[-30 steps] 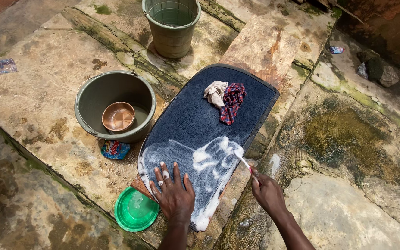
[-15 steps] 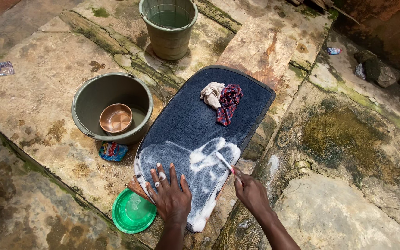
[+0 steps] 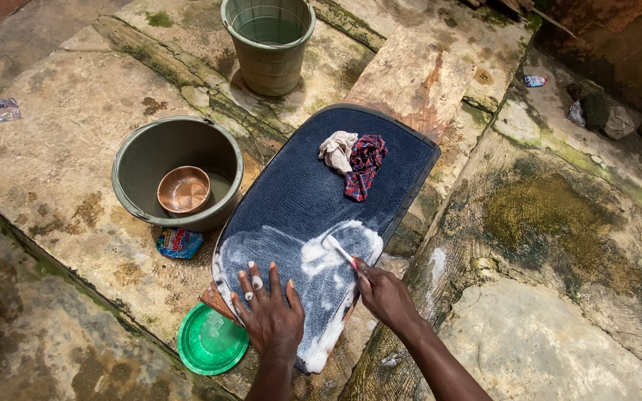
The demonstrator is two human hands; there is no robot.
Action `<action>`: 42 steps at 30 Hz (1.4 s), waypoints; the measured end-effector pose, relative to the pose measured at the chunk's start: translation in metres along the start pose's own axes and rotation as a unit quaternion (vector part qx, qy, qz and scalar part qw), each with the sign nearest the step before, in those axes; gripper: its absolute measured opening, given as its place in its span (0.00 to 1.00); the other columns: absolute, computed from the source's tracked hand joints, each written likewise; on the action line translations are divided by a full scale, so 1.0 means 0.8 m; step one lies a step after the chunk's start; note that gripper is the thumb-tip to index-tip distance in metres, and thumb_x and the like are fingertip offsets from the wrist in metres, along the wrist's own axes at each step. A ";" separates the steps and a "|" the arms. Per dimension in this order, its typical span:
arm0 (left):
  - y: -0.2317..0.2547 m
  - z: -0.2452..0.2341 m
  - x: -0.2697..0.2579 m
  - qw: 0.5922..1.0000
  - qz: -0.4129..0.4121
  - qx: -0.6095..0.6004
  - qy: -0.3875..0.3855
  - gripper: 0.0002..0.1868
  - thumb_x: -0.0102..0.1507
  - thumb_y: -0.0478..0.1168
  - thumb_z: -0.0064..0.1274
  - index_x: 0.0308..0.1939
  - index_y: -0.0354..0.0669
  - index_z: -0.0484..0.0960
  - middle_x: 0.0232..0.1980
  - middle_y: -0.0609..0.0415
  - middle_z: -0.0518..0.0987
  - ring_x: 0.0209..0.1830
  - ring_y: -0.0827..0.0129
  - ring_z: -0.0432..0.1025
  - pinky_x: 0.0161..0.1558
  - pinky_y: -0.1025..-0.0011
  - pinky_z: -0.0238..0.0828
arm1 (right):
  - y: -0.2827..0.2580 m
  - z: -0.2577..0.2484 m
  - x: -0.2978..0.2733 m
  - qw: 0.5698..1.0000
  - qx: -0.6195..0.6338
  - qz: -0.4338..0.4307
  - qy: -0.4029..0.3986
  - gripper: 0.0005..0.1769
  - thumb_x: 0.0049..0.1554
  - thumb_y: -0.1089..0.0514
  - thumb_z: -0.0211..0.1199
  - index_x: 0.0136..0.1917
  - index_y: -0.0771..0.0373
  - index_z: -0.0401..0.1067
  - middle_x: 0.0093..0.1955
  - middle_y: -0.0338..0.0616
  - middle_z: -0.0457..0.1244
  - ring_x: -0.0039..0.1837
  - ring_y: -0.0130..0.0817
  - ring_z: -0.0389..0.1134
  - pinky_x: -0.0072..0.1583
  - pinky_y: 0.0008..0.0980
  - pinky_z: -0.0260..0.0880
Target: The person cleans a mat by hand, applying soap from a bowl and scrubbing the surface with a small brush.
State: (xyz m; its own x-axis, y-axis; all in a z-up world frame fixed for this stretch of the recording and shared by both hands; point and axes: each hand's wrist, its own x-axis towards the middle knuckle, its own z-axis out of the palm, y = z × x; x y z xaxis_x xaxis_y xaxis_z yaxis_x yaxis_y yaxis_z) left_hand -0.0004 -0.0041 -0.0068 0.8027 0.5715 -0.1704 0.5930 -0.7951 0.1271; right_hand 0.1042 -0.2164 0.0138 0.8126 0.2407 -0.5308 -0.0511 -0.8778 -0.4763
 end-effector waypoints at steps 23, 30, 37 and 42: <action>0.001 -0.013 -0.001 1.000 -0.002 0.009 -0.027 0.34 0.69 0.62 0.21 0.77 0.61 0.53 0.82 0.47 0.45 0.83 0.55 0.34 0.76 0.44 0.23 | 0.010 0.097 -0.071 0.998 0.038 0.008 0.058 0.24 0.65 0.48 0.49 0.71 0.53 0.69 0.29 0.33 0.64 0.23 0.23 0.53 0.25 0.27 0.60; 0.000 -0.014 -0.005 0.999 -0.005 -0.003 -0.034 0.33 0.69 0.61 0.22 0.77 0.60 0.54 0.82 0.47 0.45 0.83 0.55 0.34 0.76 0.45 0.24 | -0.029 0.099 -0.056 0.980 0.165 0.093 0.069 0.28 0.64 0.50 0.44 0.77 0.49 0.58 0.26 0.37 0.66 0.22 0.25 0.55 0.25 0.31 0.59; 0.002 -0.020 -0.003 0.999 -0.007 -0.004 -0.045 0.33 0.69 0.61 0.22 0.78 0.60 0.54 0.82 0.47 0.46 0.83 0.55 0.33 0.76 0.46 0.24 | -0.045 0.095 -0.054 0.982 0.128 0.132 0.052 0.28 0.66 0.48 0.45 0.79 0.45 0.57 0.26 0.37 0.62 0.22 0.25 0.49 0.26 0.30 0.56; 0.004 -0.019 0.000 0.999 -0.014 -0.008 -0.045 0.34 0.69 0.62 0.21 0.78 0.63 0.52 0.83 0.50 0.44 0.83 0.58 0.31 0.76 0.47 0.21 | -0.053 0.127 -0.045 0.961 0.227 0.145 0.061 0.27 0.66 0.50 0.47 0.78 0.46 0.62 0.27 0.41 0.61 0.23 0.24 0.52 0.28 0.29 0.55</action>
State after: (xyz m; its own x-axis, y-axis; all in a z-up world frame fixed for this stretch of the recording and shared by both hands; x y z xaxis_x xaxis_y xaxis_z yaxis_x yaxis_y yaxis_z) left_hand 0.0025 -0.0036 0.0082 0.7769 0.5731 -0.2606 0.6172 -0.7750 0.1358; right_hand 0.0179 -0.1461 -0.0181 0.7864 -0.0616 -0.6146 -0.5117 -0.6222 -0.5925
